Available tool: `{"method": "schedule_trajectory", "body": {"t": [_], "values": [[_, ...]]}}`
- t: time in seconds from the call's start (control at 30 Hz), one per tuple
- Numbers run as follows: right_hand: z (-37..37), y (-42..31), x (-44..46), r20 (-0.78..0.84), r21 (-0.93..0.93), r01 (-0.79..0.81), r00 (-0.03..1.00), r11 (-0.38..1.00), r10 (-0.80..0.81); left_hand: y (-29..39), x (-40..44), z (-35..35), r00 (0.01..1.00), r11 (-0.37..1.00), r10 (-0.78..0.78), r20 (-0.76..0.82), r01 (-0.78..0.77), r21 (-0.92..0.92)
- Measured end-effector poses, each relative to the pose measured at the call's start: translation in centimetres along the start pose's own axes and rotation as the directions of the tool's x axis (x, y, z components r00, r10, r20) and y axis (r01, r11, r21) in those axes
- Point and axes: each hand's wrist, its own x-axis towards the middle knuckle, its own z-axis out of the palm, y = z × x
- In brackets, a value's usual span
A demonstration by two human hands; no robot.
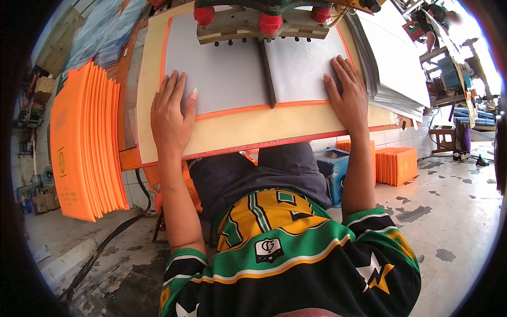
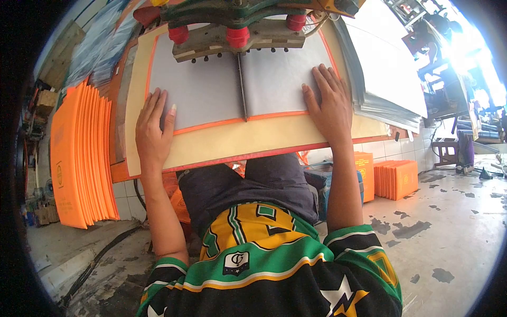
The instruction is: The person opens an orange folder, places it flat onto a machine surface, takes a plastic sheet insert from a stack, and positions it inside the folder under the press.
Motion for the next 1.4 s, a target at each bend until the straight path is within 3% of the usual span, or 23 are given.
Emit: {"method": "schedule_trajectory", "body": {"t": [1.4], "values": [[0.18,0.07,-0.01,-0.004,0.009,-0.005,1.0,1.0,0.005,0.04,-0.06,0.06,1.0,1.0,-0.013,0.014,0.013,0.015]]}}
